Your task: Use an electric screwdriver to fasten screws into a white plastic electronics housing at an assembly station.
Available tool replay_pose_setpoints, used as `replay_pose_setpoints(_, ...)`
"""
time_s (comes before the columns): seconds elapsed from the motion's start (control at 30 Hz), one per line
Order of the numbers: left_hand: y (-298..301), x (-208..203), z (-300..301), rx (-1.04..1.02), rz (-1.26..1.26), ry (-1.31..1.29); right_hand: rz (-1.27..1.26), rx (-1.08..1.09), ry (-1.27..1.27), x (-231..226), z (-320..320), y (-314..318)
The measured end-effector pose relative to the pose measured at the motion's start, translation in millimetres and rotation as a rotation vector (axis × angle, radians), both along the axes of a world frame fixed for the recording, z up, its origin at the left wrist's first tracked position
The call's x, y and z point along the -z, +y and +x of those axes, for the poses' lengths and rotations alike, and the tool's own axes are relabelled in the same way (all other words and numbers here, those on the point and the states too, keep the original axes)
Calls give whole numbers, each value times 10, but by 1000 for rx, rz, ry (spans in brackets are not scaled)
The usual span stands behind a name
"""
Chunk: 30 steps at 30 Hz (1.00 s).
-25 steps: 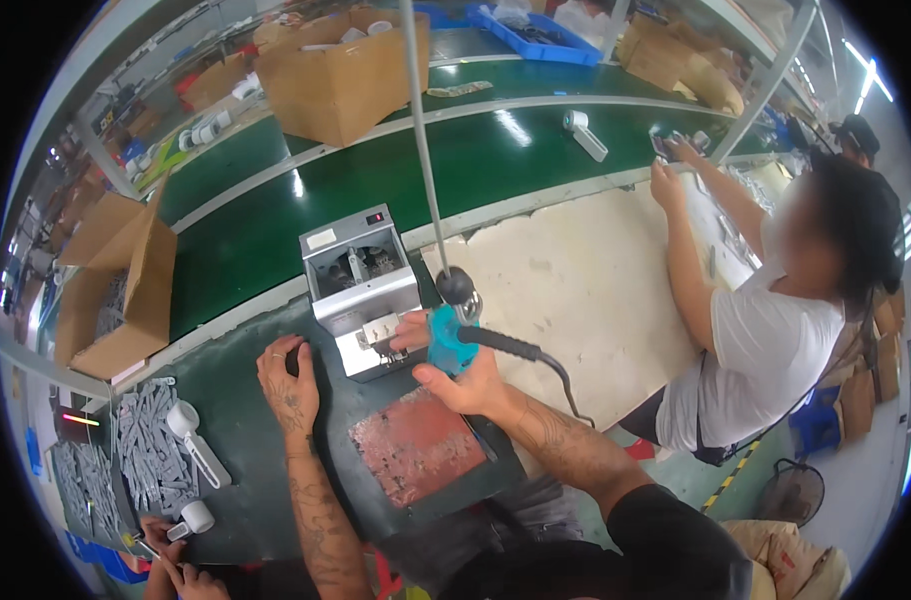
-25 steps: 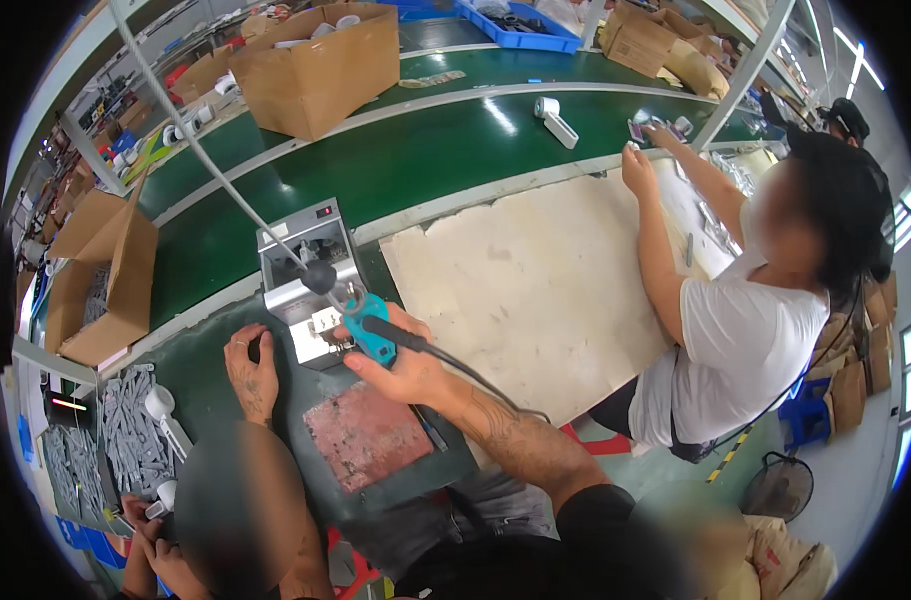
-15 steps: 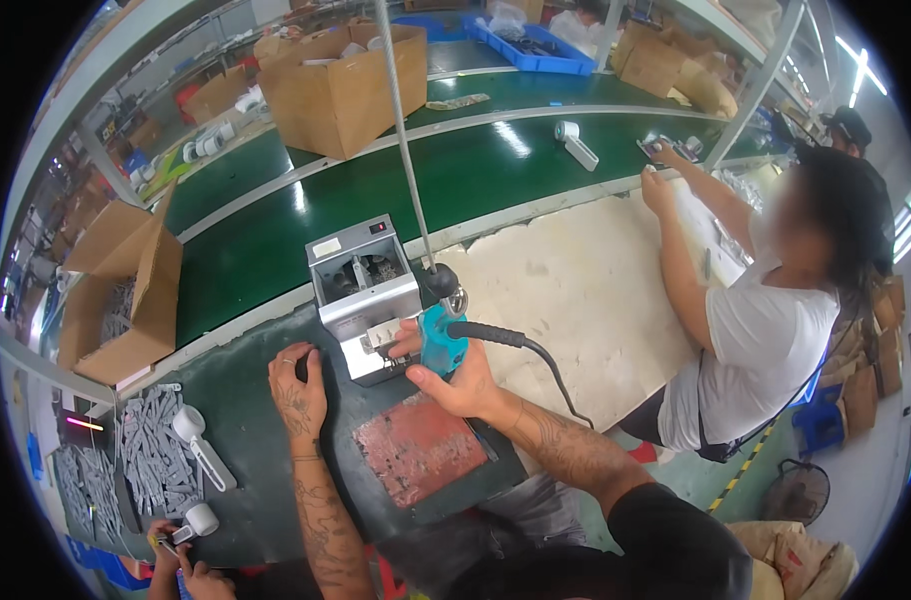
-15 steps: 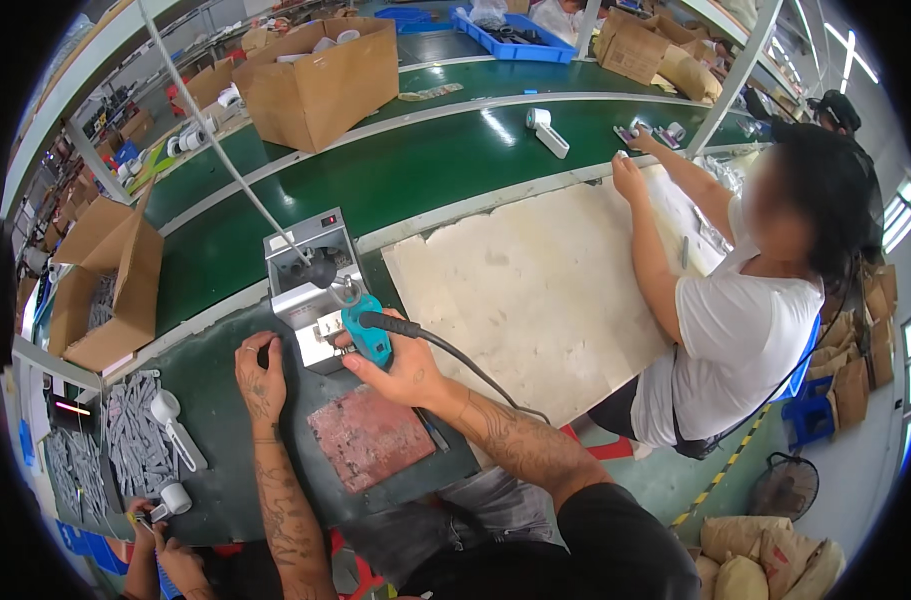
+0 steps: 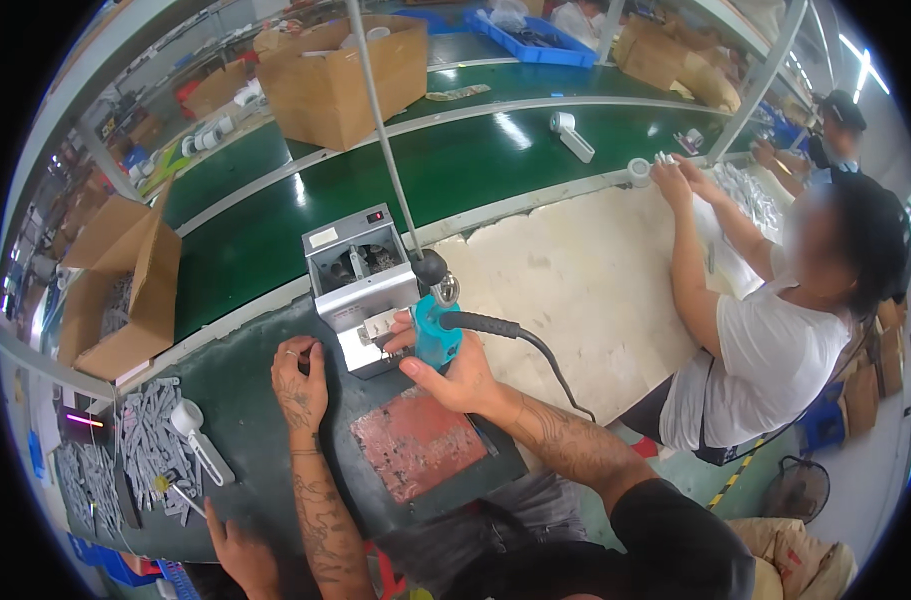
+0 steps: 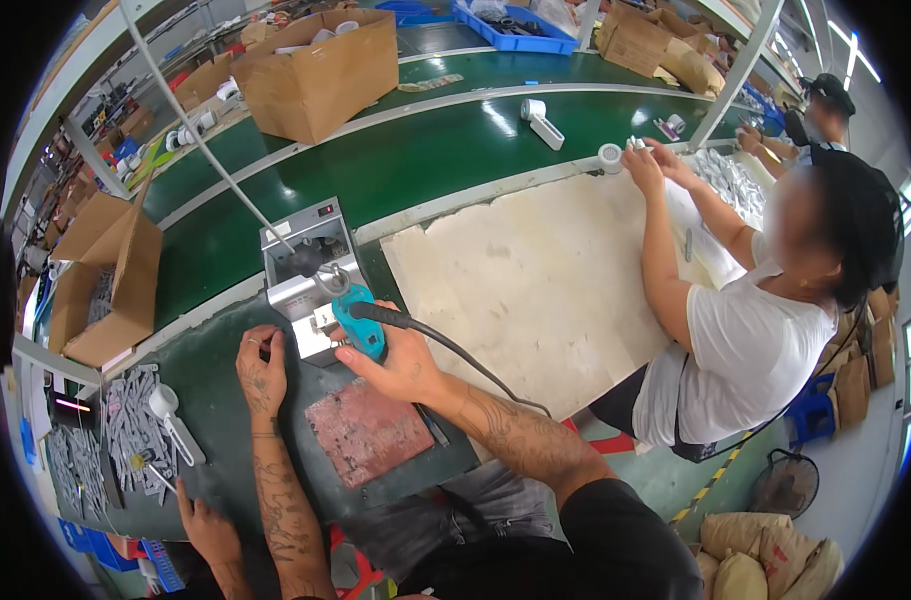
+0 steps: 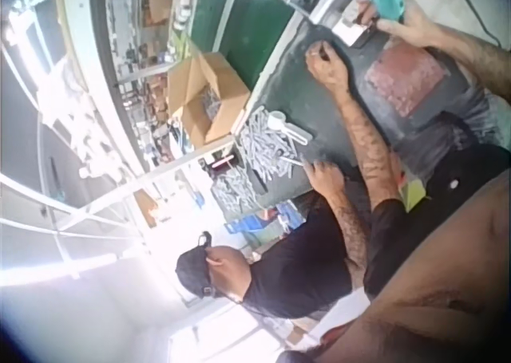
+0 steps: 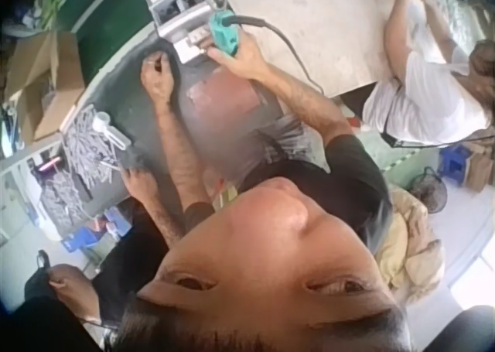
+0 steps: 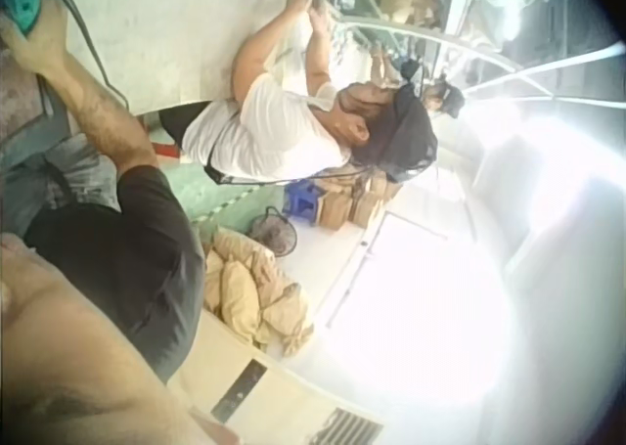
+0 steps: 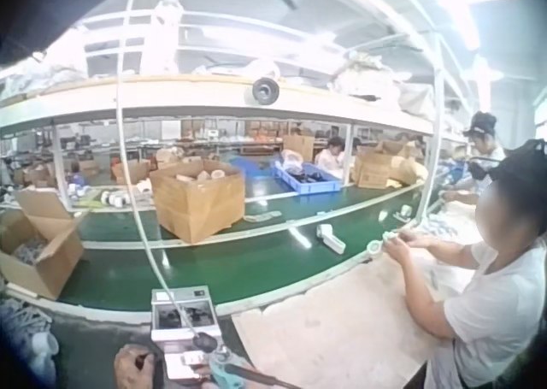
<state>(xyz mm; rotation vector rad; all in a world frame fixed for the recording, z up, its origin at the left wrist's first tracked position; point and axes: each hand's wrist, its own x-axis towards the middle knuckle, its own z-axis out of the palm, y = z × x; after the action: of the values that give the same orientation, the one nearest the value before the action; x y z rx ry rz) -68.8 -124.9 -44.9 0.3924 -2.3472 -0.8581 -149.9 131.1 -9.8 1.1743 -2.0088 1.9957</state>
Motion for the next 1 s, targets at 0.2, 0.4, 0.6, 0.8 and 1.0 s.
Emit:
replay_pose_setpoints(0.2, 66, -64, 25, 11, 49, -73, 20, -24, -81, -95, 42, 23)
replay_pose_setpoints(0.4, 74, -68, 42, 7, 48, -86, -32, -81, -191, -66, 56, 17)
replay_pose_setpoints(0.6, 45, -33, 22, 24, 6, -58, 11, -106, -182, -60, 44, 35)
replay_pose_setpoints(0.8, 37, -25, 14, 16, 16, -79, -45, -120, -278, -57, 64, 14)
replay_pose_setpoints(1.0, 39, -18, 3, 24, -4, -81, 33, -79, -204, -76, 40, 43)
